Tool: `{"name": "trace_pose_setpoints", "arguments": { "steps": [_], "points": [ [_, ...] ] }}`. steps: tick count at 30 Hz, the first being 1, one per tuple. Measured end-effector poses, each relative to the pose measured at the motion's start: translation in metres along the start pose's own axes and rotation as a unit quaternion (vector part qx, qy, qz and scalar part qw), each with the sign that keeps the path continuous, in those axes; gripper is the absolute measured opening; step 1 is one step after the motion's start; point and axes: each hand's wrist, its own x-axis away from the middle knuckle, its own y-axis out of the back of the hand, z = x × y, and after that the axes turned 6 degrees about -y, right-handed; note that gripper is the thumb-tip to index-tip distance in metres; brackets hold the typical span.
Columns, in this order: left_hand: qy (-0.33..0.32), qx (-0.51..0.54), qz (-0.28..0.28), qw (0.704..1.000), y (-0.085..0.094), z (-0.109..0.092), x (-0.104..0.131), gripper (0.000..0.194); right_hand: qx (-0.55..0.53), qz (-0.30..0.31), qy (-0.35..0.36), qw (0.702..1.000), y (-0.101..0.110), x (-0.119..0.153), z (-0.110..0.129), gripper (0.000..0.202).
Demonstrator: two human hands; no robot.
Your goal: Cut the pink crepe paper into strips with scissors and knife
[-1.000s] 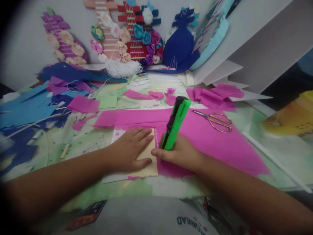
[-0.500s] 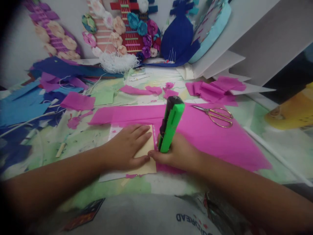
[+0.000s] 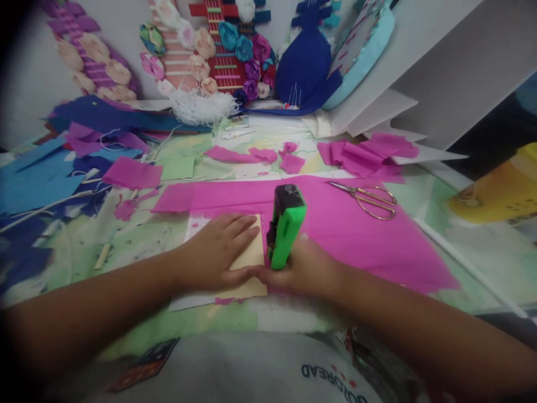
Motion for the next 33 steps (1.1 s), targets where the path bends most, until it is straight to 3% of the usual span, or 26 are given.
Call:
{"name": "trace_pose_setpoints", "arguments": {
  "steps": [10,17,28,33],
  "points": [
    [-0.007,-0.001,-0.003,1.000,-0.002,0.000,0.001,0.068,-0.023,-0.025,-0.044,0.998,0.002,-0.001,-0.003,0.029],
    [-0.010,-0.007,0.000,1.000,0.000,0.000,0.000,0.068,-0.065,-0.021,-0.018,0.998,0.003,-0.002,-0.004,0.032],
    [0.005,0.004,0.013,1.000,0.000,0.000,0.001,0.069,-0.108,-0.055,-0.036,0.992,0.004,-0.006,-0.009,0.030],
    [0.000,0.004,0.010,1.000,0.000,0.000,0.001,0.067,-0.160,-0.053,-0.083,0.982,0.012,-0.007,-0.009,0.034]
  ]
}}
